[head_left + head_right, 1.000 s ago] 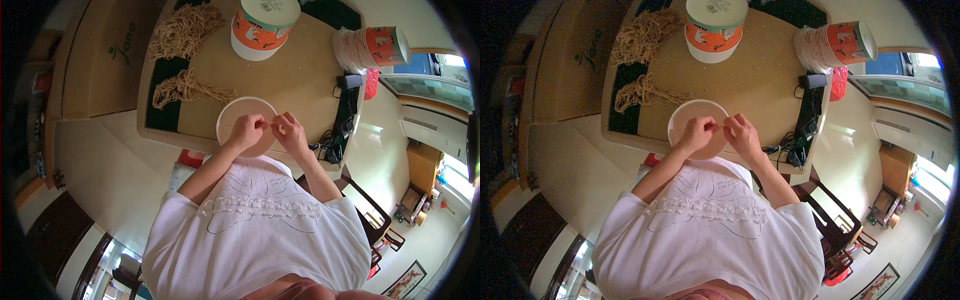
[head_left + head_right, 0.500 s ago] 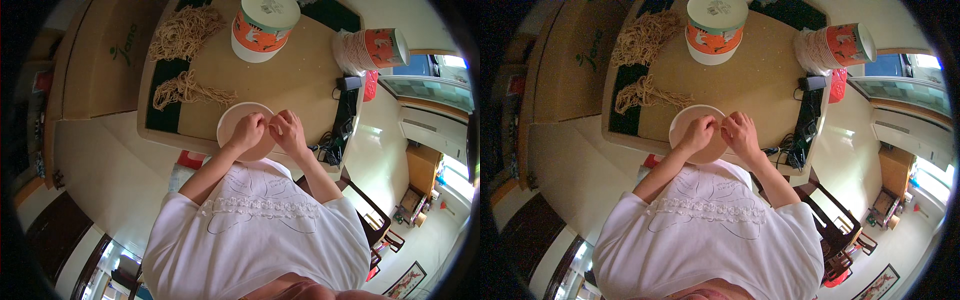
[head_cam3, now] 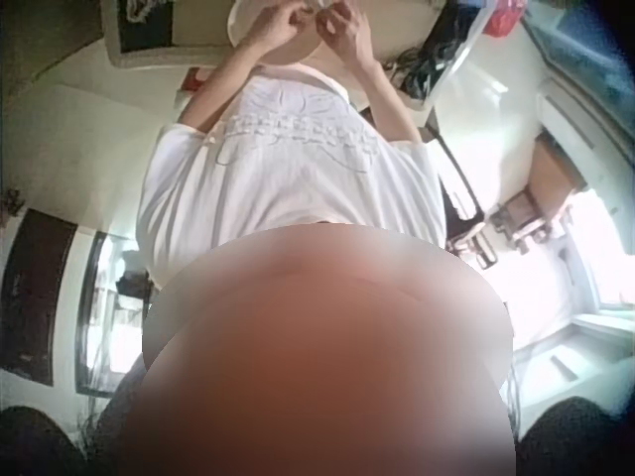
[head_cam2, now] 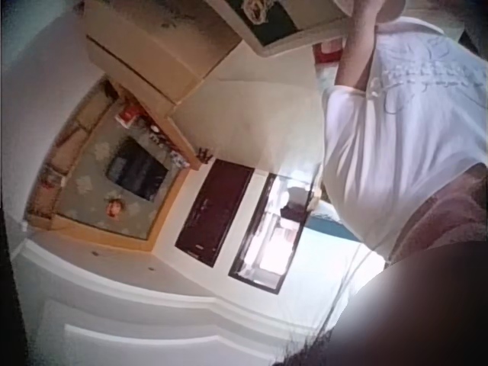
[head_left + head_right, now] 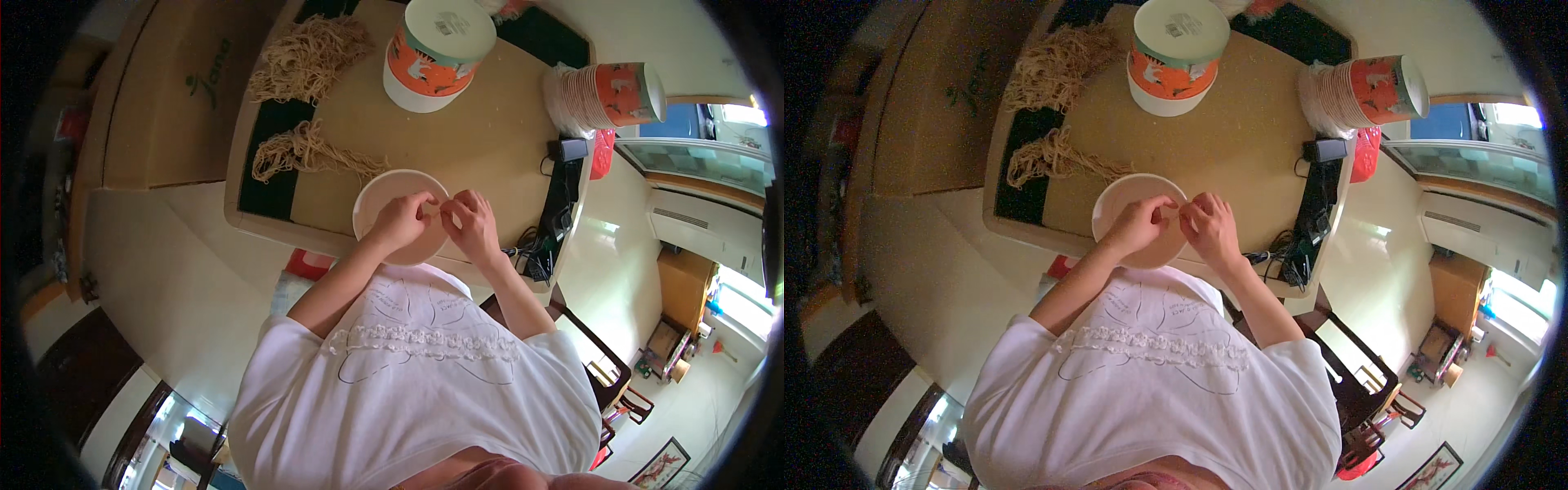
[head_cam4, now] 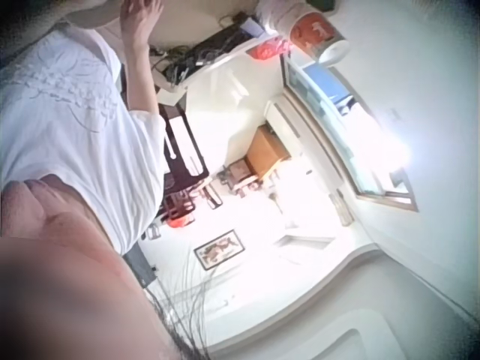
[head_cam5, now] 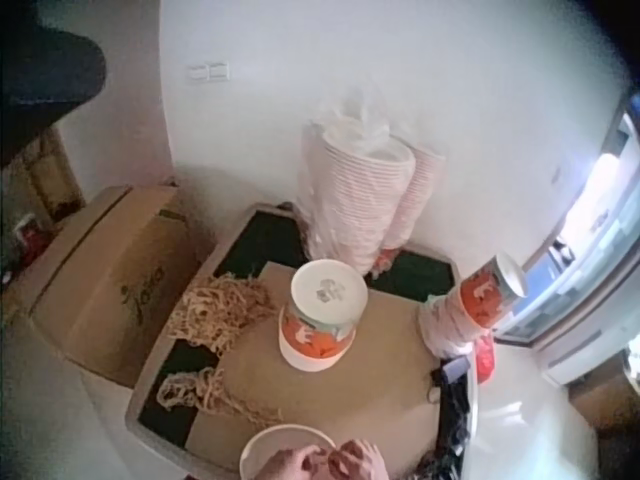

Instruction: Tie a thin white string around the rim of a paper bowl.

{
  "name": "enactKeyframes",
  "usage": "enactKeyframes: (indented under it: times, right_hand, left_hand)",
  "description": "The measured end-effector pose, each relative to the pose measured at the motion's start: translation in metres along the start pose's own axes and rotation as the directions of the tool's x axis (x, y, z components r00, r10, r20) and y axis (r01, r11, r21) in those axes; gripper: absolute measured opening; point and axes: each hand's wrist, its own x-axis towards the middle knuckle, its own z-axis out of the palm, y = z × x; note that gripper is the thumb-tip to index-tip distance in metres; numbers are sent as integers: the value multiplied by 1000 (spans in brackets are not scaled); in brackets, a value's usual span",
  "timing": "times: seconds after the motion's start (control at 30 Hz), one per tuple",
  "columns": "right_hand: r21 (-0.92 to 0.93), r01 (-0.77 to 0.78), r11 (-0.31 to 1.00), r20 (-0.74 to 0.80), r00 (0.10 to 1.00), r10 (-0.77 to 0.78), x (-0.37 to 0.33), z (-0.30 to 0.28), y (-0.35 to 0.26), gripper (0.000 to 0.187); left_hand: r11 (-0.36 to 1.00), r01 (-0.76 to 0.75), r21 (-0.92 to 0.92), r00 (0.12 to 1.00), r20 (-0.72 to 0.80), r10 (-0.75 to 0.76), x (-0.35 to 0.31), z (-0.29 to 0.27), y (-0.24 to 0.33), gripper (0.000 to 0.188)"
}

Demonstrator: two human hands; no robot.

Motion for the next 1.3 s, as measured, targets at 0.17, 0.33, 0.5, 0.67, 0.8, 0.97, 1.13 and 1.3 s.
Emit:
enactKeyframes:
  times: [0.17,0.33,0.5,0.67,0.8,0.97,1.13,1.3]
  right_hand:
    - [-7,-7,1000,-5,1000,7,0,0,-1,12]
    - [-21,4,1000,17,1000,-4,0,-1,-1,12]
    - [-26,12,1000,42,999,-11,2,-3,-1,12]
    - [-50,16,999,44,999,-14,5,-6,-8,15]
    - [-55,50,997,37,998,-48,3,-4,-3,16]
    - [-55,95,994,54,994,-92,6,-5,-2,16]
    - [-49,81,996,61,995,-77,9,-9,-6,15]
    - [-36,80,996,72,994,-78,8,-9,-3,14]
  left_hand:
    - [994,-46,100,999,-20,49,-2,3,1,19]
    - [1000,-26,-10,999,31,26,3,7,-5,16]
    - [996,8,-94,1000,15,-6,7,10,-7,14]
    - [996,-24,-83,999,-43,21,8,9,-11,12]
    - [999,34,-39,999,39,-32,5,3,-1,11]
    - [998,13,-63,1000,21,-11,5,9,-11,14]
    - [997,-40,70,998,-55,44,3,9,-2,13]
    - [984,-61,167,986,-145,86,-2,19,4,12]
